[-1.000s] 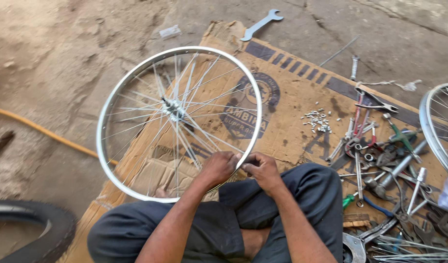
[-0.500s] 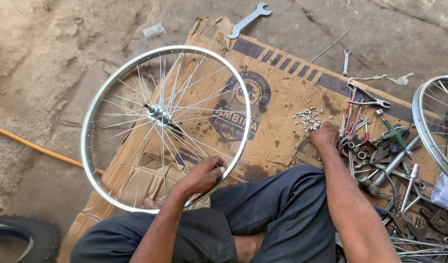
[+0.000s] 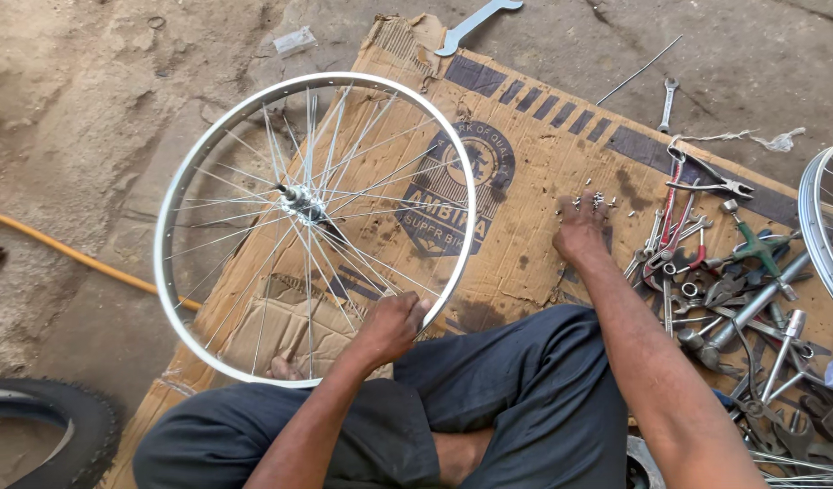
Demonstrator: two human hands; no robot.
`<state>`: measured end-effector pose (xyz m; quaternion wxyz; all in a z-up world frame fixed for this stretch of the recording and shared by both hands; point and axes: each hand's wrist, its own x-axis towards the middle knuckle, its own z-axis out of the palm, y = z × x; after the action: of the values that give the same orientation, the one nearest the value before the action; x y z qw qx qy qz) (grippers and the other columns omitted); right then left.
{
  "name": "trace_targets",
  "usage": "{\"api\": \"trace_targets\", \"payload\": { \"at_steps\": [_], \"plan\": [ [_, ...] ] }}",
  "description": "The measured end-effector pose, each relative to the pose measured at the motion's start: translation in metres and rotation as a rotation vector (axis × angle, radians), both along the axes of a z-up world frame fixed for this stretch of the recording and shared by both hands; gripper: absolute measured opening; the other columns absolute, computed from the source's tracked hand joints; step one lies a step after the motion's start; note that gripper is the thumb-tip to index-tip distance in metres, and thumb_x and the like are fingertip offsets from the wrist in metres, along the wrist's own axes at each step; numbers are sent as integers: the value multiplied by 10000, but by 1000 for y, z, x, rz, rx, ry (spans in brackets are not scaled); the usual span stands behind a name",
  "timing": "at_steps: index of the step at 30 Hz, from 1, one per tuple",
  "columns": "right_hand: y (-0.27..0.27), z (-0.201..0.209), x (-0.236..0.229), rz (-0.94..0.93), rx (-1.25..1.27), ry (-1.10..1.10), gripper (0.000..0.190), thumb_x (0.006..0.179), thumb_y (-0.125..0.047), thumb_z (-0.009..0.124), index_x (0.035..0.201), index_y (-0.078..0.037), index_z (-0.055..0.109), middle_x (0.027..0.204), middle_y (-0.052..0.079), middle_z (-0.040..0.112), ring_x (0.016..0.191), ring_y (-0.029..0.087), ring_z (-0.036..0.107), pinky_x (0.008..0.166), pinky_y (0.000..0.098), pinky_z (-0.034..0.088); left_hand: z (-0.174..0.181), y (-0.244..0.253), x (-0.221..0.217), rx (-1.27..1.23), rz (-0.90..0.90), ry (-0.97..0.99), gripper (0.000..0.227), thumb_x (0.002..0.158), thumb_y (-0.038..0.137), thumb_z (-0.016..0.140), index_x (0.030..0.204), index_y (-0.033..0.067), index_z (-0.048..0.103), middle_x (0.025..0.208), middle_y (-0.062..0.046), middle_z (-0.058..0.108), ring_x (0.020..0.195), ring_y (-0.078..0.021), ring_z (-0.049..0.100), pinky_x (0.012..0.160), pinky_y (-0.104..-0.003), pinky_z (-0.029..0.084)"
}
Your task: The person sits on the floor and assembles a bicycle wheel by inserting spokes into the hub and rim. They use their hands to thread the spokes and secure them with nipples, working systematically around the wheel.
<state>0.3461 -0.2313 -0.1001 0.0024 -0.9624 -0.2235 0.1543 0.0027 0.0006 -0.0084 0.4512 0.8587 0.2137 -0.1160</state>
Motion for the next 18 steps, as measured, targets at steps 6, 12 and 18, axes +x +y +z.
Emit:
{"api": "trace_targets", "payload": {
  "at_steps": [6,12,18],
  "plan": [
    [-8,-27,4,153,19,-193,286,981,-77,508,1204,6,667,1372,229,555,1315,455,523,1023,541,522,0,14,-19,-297,7,-75,318,973,307,542,1020,18,664,884,-192,708,850,-371,680,766,-458,520],
    [-14,-33,14,-11,296,-207,208,896,-46,598,1035,-20,751,1149,235,655,1101,406,646,948,493,551,15,16,-33,-31,-37,-44,368,1030,355,536,1031,21,691,967,-226,703,935,-416,655,817,-505,499],
    [-52,-22,32,-824,1373,466,133,884,12,688,1013,-19,703,968,126,693,871,279,673,791,407,611,52,6,-51,297,75,131,337,904,359,678,1059,64,727,1002,-207,732,970,-388,686,865,-531,519]
  ]
}}
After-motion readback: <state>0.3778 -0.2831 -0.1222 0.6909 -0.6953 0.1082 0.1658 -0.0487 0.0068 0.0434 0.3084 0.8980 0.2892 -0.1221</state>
